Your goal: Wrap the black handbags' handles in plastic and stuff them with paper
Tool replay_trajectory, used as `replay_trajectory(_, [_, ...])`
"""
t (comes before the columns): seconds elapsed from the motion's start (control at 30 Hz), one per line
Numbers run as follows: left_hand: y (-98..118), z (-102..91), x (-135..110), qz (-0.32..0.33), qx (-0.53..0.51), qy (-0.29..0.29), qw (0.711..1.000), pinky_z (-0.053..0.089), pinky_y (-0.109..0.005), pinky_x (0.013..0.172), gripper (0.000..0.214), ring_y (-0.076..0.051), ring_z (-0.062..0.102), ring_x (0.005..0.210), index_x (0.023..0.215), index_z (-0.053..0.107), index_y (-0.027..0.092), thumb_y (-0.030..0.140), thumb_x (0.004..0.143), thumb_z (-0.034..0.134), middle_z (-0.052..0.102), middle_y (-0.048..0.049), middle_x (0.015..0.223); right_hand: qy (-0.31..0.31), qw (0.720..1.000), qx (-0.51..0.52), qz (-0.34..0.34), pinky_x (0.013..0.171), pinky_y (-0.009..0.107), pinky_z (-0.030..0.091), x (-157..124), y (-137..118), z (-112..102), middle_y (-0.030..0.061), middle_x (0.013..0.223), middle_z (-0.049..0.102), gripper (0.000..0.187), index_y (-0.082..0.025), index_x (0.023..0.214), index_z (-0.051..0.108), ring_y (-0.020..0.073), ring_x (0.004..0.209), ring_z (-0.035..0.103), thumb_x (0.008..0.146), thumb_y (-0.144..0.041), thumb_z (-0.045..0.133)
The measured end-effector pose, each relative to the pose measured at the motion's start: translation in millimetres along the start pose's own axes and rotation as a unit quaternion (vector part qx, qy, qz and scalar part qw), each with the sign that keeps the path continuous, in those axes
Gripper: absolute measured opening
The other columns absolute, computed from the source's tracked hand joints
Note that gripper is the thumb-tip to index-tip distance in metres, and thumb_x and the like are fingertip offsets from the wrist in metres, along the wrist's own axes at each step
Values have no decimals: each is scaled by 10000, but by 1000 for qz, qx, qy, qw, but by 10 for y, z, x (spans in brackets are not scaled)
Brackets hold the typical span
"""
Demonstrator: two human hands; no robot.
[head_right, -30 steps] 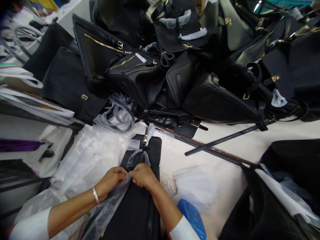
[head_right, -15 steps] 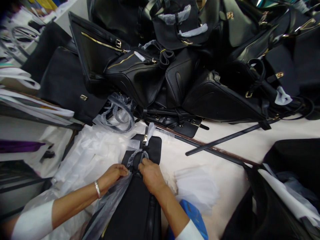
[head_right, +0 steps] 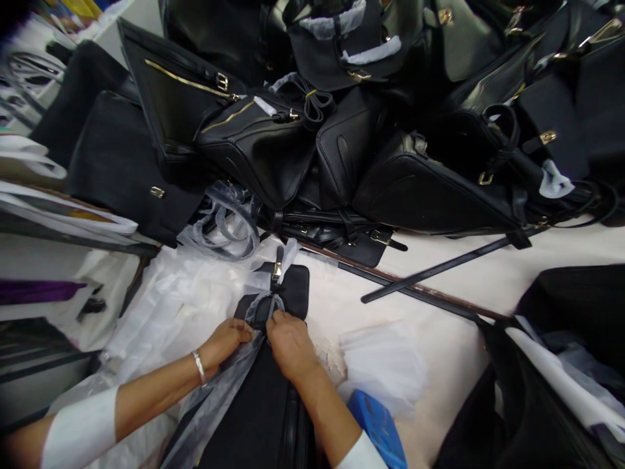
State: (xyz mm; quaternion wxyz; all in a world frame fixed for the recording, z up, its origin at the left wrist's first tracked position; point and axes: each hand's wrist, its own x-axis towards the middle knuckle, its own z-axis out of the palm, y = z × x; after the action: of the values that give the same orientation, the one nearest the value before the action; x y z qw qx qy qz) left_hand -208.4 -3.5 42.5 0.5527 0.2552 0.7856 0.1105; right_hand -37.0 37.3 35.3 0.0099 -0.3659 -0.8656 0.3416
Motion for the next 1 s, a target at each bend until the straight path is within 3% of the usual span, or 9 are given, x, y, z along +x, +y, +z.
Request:
replay_trajectory(0.1, [-50, 28, 11, -1, 4, 7, 1000, 231, -256, 479, 61, -103, 349, 435, 506, 550, 166, 194, 560, 548, 437, 55, 423, -28, 999, 41, -15, 725, 256, 397, 23, 27, -28, 72, 903, 644, 188, -164, 860, 641, 176, 845, 580, 900, -124, 461])
replay_trajectory(0.27, [-96, 47, 17, 10, 6, 9, 1000, 240, -250, 477, 70, -104, 365, 446, 545, 563, 168, 210, 600, 552, 457, 52, 450, -56, 979, 152, 126, 685, 253, 390, 241, 78, -40, 74, 893, 712, 308, -181, 857, 697, 180, 839, 640, 943, -332, 443])
replay_trajectory(0.37, [-110, 39, 15, 12, 11, 4, 1000, 216, -250, 462, 87, -99, 336, 430, 537, 552, 171, 205, 617, 549, 420, 60, 431, -77, 972, 161, 153, 588, 251, 364, 405, 25, 24, 58, 786, 728, 350, -196, 776, 723, 179, 751, 656, 903, -426, 492])
replay_trajectory(0.5, [-106, 37, 8, 8, 15, 11, 1000, 236, -245, 469, 83, -99, 357, 440, 542, 552, 169, 177, 623, 538, 443, 53, 453, -106, 966, 173, 162, 553, 236, 351, 459, -36, 81, 36, 751, 735, 242, -214, 742, 742, 157, 718, 658, 835, -367, 578])
replay_trajectory(0.67, [-142, 53, -16, 0, 27, 30, 999, 271, -244, 491, 67, -113, 415, 474, 541, 572, 168, 131, 594, 555, 477, 46, 467, -105, 970, 147, 160, 564, 246, 355, 358, -81, 51, 47, 802, 738, 197, -205, 776, 725, 180, 754, 668, 832, -301, 562])
replay_trajectory(0.8, [-149, 42, -11, -13, 27, 29, 999, 277, -247, 491, 82, -114, 428, 473, 533, 566, 166, 107, 589, 557, 493, 44, 465, -94, 981, 107, 130, 629, 271, 399, 262, -187, -97, 79, 811, 716, 195, -176, 773, 698, 209, 782, 655, 857, -257, 541])
replay_trajectory(0.87, [-108, 5, 8, -20, 17, 13, 1000, 281, -246, 488, 96, -110, 434, 473, 526, 564, 162, 105, 604, 561, 497, 46, 465, -71, 990, 75, 95, 704, 292, 423, 154, -286, -198, 92, 897, 691, 194, -169, 886, 675, 211, 853, 631, 884, -168, 482])
replay_trajectory(0.93, [-50, -50, 33, -27, 6, -18, 999, 287, -245, 481, 127, -105, 437, 464, 500, 560, 155, 105, 615, 582, 493, 50, 452, -36, 999, 32, 0, 785, 321, 436, 4, -413, -251, 85, 993, 651, 242, -180, 1043, 617, 214, 938, 589, 891, -103, 444])
replay_trajectory(1.0, [1, -107, 54, -36, 0, -57, 998, 288, -244, 462, 172, -100, 433, 438, 472, 550, 149, 113, 622, 628, 476, 57, 424, -9, 991, -12, -135, 814, 349, 455, -144, -550, -214, 84, 1076, 615, 296, -182, 1177, 536, 223, 985, 554, 900, -117, 454])
